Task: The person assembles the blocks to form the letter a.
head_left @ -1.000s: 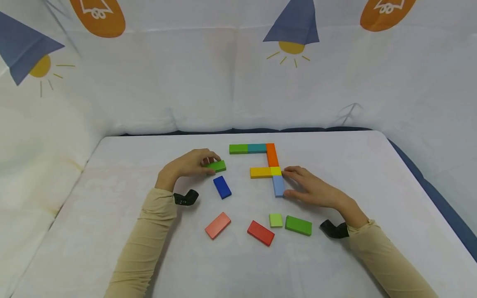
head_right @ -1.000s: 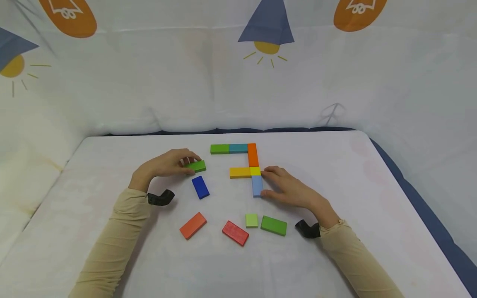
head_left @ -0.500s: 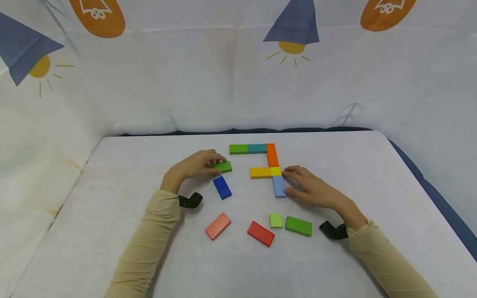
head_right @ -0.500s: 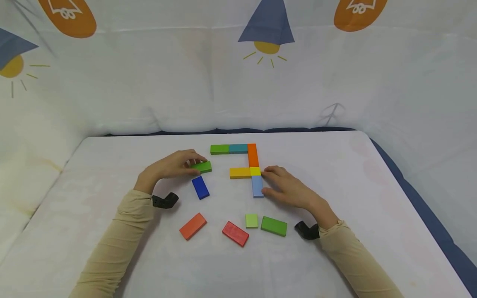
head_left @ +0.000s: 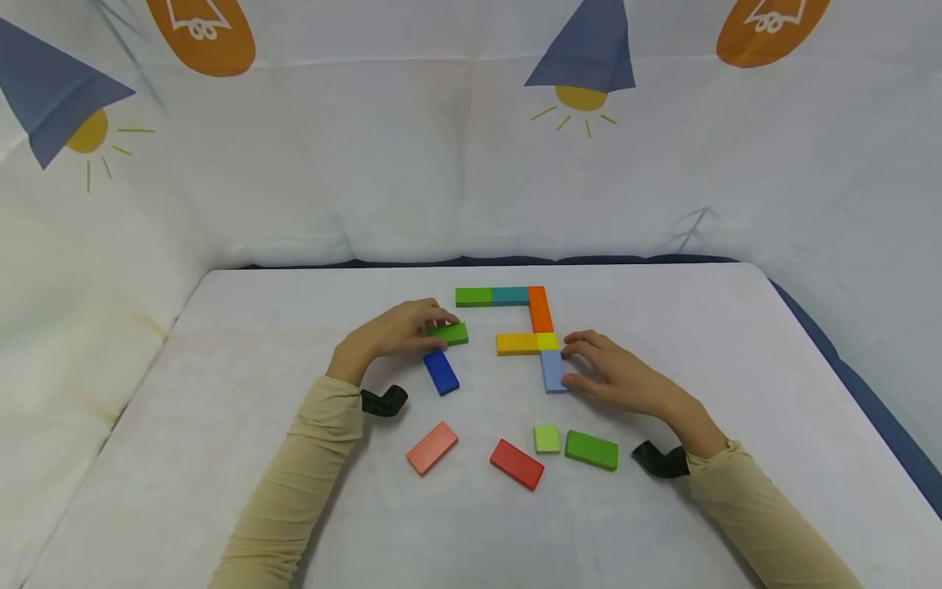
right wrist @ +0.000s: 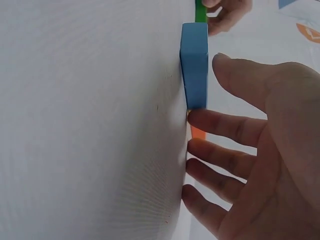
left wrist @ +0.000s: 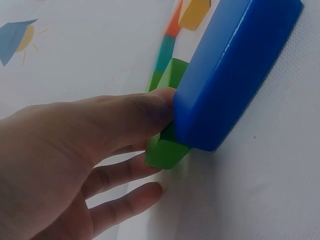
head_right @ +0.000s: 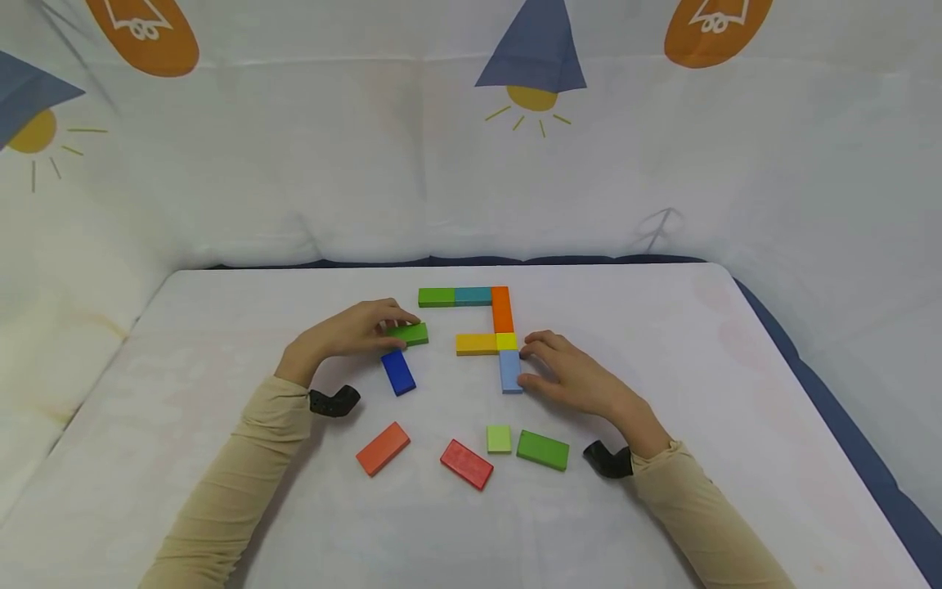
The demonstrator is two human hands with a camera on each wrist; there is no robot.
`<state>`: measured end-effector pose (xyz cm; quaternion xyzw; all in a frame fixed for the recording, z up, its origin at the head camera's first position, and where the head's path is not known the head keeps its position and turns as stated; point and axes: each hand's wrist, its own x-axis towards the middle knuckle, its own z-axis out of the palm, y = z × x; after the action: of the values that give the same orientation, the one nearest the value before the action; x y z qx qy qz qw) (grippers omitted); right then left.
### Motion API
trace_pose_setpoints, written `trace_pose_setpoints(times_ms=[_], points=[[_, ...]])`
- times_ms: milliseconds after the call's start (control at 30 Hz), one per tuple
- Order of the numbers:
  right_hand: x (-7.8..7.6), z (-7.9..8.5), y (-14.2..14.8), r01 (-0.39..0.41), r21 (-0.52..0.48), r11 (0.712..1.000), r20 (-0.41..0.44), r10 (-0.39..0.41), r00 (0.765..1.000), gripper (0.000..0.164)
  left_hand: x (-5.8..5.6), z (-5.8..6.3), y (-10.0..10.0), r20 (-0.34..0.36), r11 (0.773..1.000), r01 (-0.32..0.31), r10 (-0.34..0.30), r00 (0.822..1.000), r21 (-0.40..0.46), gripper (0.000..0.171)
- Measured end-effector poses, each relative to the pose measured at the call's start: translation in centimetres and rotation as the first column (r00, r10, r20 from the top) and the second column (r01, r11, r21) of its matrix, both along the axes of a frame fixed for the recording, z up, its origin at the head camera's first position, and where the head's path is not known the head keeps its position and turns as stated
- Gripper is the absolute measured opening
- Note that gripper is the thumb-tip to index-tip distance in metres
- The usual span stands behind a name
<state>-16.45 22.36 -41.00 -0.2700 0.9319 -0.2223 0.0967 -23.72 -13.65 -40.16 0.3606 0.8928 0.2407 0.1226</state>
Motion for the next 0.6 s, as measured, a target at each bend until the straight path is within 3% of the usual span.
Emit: trace_pose_setpoints(times_ms=[600], points=[[-0.03,-0.1,-0.01,-0.005,0.006,1.0,-0.017,0.005,1.0,0.042,0.35,-0.01,1.03,-0.004,0.999,0.002,-0.002,1.0,-0.032,0.039]])
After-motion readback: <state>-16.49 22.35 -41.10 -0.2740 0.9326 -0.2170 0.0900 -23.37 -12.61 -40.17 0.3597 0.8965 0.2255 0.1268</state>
